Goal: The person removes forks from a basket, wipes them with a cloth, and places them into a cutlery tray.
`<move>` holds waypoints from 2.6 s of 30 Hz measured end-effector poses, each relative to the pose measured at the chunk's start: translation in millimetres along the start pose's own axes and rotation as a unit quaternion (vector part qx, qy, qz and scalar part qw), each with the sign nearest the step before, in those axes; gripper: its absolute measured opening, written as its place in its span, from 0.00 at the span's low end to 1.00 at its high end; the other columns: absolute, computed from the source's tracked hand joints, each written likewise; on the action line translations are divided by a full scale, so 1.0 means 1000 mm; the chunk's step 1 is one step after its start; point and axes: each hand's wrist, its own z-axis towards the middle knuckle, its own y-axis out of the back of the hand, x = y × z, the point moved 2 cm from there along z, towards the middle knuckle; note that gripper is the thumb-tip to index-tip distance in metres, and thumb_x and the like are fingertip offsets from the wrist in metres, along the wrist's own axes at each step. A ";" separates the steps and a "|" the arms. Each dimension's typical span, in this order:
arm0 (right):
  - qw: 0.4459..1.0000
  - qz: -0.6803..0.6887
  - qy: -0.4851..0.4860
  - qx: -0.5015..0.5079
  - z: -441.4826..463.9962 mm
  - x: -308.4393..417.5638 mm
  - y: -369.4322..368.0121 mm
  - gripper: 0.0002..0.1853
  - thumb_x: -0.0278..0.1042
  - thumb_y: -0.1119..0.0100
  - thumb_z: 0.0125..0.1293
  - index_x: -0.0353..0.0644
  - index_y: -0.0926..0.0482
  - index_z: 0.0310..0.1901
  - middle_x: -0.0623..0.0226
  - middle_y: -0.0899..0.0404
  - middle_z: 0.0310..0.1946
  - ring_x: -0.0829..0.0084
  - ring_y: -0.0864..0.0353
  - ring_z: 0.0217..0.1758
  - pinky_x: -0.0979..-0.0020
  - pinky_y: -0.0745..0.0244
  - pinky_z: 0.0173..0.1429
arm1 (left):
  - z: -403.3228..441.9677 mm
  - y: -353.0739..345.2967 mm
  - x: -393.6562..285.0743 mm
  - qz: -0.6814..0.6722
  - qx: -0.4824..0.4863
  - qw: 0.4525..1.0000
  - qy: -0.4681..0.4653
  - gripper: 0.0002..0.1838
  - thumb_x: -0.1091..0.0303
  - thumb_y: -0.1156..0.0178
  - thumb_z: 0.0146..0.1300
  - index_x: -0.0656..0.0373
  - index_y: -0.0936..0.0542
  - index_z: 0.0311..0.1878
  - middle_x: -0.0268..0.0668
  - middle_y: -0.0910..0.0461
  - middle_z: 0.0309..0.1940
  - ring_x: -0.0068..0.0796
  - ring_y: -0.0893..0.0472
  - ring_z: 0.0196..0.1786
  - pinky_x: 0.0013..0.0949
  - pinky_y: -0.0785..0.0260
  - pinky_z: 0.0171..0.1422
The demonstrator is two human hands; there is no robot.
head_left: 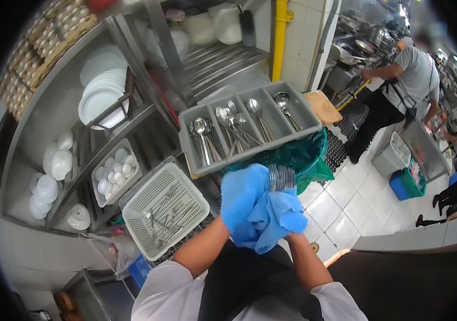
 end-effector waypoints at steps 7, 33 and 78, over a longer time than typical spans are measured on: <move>0.982 0.158 -0.104 -0.027 -0.004 -0.034 0.008 0.21 0.35 0.41 0.72 0.42 0.29 0.64 0.63 0.25 0.58 0.71 0.23 0.59 0.66 0.24 0.64 | -0.007 -0.029 -0.005 -0.194 -0.009 0.981 -0.031 0.05 0.71 0.44 0.66 0.55 0.23 0.33 0.30 0.26 0.28 0.24 0.25 0.35 0.30 0.29 0.42; 0.993 0.074 0.042 -0.076 -0.006 0.026 -0.011 0.12 0.30 0.42 0.69 0.35 0.21 0.50 0.67 0.18 0.34 0.73 0.16 0.37 0.72 0.19 0.41 | 0.021 0.007 0.003 -0.268 -0.177 0.947 0.027 0.12 0.56 0.49 0.73 0.53 0.27 0.38 0.32 0.27 0.29 0.26 0.28 0.31 0.31 0.33 0.36; 0.967 0.249 -0.057 -0.023 -0.019 -0.049 -0.015 0.15 0.36 0.43 0.72 0.44 0.27 0.57 0.66 0.23 0.49 0.70 0.22 0.52 0.68 0.24 0.57 | -0.002 -0.018 0.001 -0.486 -0.106 0.867 0.027 0.08 0.66 0.47 0.72 0.58 0.27 0.37 0.30 0.25 0.27 0.20 0.24 0.29 0.30 0.30 0.31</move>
